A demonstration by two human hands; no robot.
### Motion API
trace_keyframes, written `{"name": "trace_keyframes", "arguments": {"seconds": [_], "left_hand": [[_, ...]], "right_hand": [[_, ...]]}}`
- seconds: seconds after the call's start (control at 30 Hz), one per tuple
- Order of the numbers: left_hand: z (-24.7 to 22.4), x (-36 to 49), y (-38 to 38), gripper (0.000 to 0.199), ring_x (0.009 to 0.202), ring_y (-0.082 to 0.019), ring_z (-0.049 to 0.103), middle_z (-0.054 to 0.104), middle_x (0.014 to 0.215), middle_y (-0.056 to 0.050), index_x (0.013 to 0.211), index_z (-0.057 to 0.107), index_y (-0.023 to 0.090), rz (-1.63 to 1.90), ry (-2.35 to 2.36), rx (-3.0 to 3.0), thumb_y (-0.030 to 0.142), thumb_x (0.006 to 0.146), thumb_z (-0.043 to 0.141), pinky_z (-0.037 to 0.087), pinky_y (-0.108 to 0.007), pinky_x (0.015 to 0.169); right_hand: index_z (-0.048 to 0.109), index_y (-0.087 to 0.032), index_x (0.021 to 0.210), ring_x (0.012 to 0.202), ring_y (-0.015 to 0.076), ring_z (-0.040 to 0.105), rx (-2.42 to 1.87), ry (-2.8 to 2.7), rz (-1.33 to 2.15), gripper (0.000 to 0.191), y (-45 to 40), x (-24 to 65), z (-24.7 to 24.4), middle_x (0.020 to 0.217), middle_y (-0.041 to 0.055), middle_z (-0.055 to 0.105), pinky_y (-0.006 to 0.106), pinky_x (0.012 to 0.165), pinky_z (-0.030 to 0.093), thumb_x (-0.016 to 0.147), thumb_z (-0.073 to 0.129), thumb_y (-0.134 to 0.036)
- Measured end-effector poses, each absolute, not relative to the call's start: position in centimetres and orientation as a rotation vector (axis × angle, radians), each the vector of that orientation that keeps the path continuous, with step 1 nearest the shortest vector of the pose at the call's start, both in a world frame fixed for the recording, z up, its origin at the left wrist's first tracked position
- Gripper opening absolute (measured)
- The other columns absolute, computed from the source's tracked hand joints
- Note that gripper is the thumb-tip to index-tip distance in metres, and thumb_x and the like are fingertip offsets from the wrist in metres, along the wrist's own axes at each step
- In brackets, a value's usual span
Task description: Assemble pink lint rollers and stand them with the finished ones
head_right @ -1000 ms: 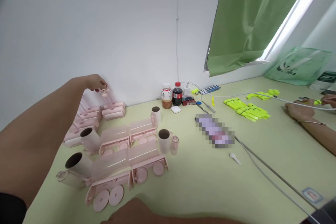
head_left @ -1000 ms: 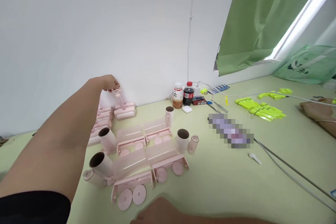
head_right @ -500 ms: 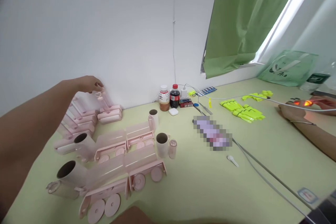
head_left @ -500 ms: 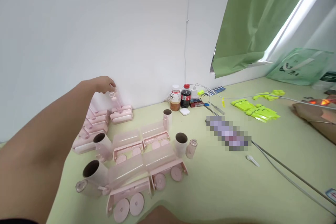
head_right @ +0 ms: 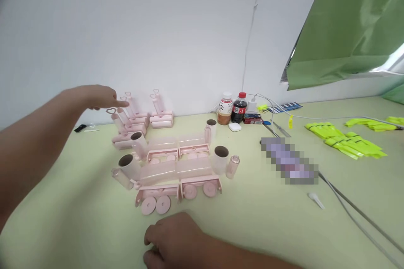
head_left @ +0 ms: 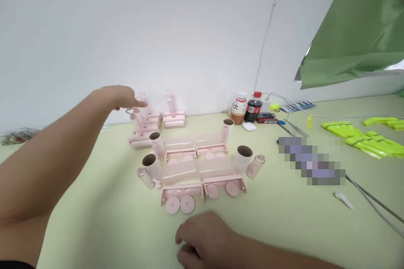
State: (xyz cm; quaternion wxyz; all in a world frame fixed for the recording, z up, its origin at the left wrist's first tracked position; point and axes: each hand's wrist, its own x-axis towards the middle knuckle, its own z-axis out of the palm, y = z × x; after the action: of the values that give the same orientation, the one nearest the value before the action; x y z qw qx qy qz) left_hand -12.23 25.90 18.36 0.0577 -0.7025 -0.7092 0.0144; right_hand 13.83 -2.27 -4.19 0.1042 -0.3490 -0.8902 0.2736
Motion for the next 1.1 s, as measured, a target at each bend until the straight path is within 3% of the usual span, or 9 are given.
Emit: {"name": "trace_keyframes", "arguments": {"seconds": [0.1, 0.2, 0.37, 0.57, 0.73, 0.83, 0.93, 1.0, 1.1], "left_hand": [[16.5, -11.2, 22.3, 0.07, 0.061, -0.028, 0.065, 0.071, 0.08, -0.014, 0.108, 0.066, 0.017, 0.254, -2.316, -2.063, 0.071, 0.064, 0.06, 0.046, -0.037, 0.062], [14.8, -10.5, 20.7, 0.067, 0.061, -0.026, 0.065, 0.072, 0.083, -0.014, 0.123, 0.055, 0.013, 0.143, -2.274, -2.093, 0.056, 0.072, 0.06, 0.045, -0.033, 0.057], [14.4, -11.5, 20.3, 0.043, 0.078, -0.027, 0.066, 0.071, 0.097, -0.015, 0.109, 0.06, 0.016, 0.039, -2.167, -2.097, 0.046, 0.077, 0.057, 0.044, -0.03, 0.056], [20.1, -12.6, 17.0, 0.039, 0.081, -0.025, 0.061, 0.068, 0.101, -0.013, 0.104, 0.059, 0.018, -0.126, -2.15, -1.91, 0.048, 0.079, 0.055, 0.044, -0.03, 0.062], [24.5, -11.8, 11.0, 0.031, 0.056, -0.013, 0.051, 0.063, 0.071, -0.004, 0.092, 0.062, 0.015, -0.714, -2.114, -1.747, 0.041, 0.084, 0.046, 0.044, -0.025, 0.055], [23.9, -10.3, 7.6, 0.034, 0.047, -0.008, 0.046, 0.058, 0.067, -0.001, 0.09, 0.061, 0.016, -1.192, -1.988, -1.737, 0.043, 0.087, 0.041, 0.042, -0.022, 0.047], [21.7, -8.3, 5.1, 0.024, 0.046, -0.007, 0.047, 0.058, 0.07, -0.001, 0.087, 0.054, 0.019, -1.594, -1.798, -1.914, 0.04, 0.089, 0.042, 0.041, -0.02, 0.043], [20.5, -7.5, 4.3, 0.019, 0.044, -0.007, 0.047, 0.058, 0.068, 0.001, 0.083, 0.049, 0.021, -1.718, -1.682, -2.017, 0.039, 0.088, 0.046, 0.04, -0.019, 0.041], [20.1, -7.7, 5.1, 0.018, 0.045, -0.008, 0.048, 0.057, 0.067, 0.001, 0.082, 0.049, 0.021, -1.691, -1.64, -1.983, 0.038, 0.088, 0.049, 0.04, -0.02, 0.042]], "right_hand": [[0.069, -0.024, 0.102, 0.068, 0.0178, 0.063, -1.082, -2.593, 0.848, 0.027, -2.5, 14.3, -2.5, 0.078, 0.0013, 0.073, 0.026, 0.059, 0.035, 0.081, 0.055, -0.035], [0.07, -0.024, 0.1, 0.069, 0.018, 0.062, -1.13, -2.573, 0.873, 0.026, -2.3, 14.5, -1.5, 0.076, 0.0017, 0.073, 0.026, 0.062, 0.035, 0.081, 0.055, -0.034], [0.07, -0.022, 0.098, 0.067, 0.0158, 0.059, -1.12, -2.534, 0.877, 0.025, -1.8, 14.6, -1.3, 0.073, 0.0007, 0.071, 0.025, 0.063, 0.037, 0.08, 0.056, -0.031], [0.07, -0.02, 0.097, 0.061, 0.0132, 0.054, -1.069, -2.501, 0.922, 0.024, -1.6, 14.8, -1.4, 0.069, -0.0002, 0.067, 0.023, 0.057, 0.036, 0.08, 0.058, -0.031], [0.067, -0.018, 0.097, 0.058, 0.0103, 0.051, -0.921, -2.105, 1.023, 0.019, -1.0, 15.0, -1.3, 0.067, -0.0019, 0.06, 0.022, 0.057, 0.039, 0.083, 0.057, -0.025], [0.06, -0.021, 0.111, 0.065, 0.0102, 0.051, -0.88, -1.752, 1.013, 0.027, -0.4, 15.5, -0.7, 0.085, 0.001, 0.059, 0.023, 0.059, 0.043, 0.086, 0.058, -0.03], [0.045, -0.027, 0.132, 0.07, 0.01, 0.051, -0.822, -1.563, 1.041, 0.05, 0.2, 16.1, -0.1, 0.108, 0.0051, 0.053, 0.023, 0.058, 0.046, 0.085, 0.062, -0.035], [0.039, -0.029, 0.136, 0.069, 0.0094, 0.05, -0.819, -1.554, 1.063, 0.056, 0.3, 16.3, -0.1, 0.115, 0.0065, 0.05, 0.023, 0.057, 0.046, 0.085, 0.062, -0.035], [0.045, -0.027, 0.131, 0.067, 0.0085, 0.049, -0.883, -1.646, 1.074, 0.046, 0.1, 16.2, -0.6, 0.111, 0.0056, 0.053, 0.024, 0.059, 0.046, 0.087, 0.058, -0.03]]}}
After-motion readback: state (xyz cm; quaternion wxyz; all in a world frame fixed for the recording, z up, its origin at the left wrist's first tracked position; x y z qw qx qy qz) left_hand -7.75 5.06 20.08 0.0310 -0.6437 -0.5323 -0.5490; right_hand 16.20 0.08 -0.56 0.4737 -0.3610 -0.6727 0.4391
